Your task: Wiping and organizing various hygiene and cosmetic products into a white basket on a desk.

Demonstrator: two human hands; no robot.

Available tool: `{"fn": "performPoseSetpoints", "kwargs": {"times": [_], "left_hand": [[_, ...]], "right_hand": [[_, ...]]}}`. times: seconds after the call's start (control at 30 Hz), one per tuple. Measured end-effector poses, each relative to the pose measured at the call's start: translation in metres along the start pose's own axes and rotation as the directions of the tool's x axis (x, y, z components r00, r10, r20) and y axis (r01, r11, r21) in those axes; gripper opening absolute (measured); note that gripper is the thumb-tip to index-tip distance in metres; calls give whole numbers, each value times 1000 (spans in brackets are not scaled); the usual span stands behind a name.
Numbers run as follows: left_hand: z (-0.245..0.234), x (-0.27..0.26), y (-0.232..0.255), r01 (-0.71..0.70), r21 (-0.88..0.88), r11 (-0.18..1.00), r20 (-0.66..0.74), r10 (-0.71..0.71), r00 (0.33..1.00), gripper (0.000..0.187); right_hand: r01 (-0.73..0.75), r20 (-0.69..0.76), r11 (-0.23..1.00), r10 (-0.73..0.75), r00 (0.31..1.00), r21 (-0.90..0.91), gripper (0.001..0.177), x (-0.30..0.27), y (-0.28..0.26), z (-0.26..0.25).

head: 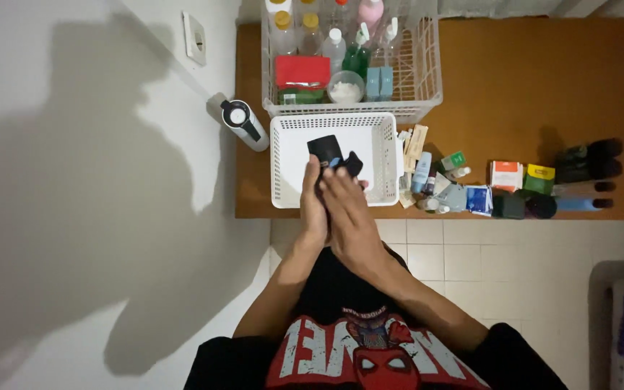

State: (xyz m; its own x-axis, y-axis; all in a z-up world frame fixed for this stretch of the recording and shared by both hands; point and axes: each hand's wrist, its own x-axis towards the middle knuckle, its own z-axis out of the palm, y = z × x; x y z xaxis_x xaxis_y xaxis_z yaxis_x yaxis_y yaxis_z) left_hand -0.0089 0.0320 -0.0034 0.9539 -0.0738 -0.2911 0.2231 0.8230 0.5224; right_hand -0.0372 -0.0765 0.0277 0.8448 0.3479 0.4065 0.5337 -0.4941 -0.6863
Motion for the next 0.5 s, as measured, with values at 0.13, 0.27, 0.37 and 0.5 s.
{"fn": "performPoseSetpoints", "kwargs": {"times": [0.13,0.27,0.37,0.5], "left_hand": [[7,-1,2,-26,187,982,-62,38,997,70],[-1,2,-21,130,295,947,75,-159,984,78],[-40,-5,-44,162,374,913,57,-197,979,83],[1,-19,-14,131,536,834,26,-171,985,74]], "right_hand": [[53,37,998,-52,998,-25,45,26,4,-21],[-122,-66,992,121,991,-15,33,67,6,-39],[-364,-44,926,370,928,99,28,76,8,-37],[-503,-41,745,576,816,439,24,71,14,-28]]}}
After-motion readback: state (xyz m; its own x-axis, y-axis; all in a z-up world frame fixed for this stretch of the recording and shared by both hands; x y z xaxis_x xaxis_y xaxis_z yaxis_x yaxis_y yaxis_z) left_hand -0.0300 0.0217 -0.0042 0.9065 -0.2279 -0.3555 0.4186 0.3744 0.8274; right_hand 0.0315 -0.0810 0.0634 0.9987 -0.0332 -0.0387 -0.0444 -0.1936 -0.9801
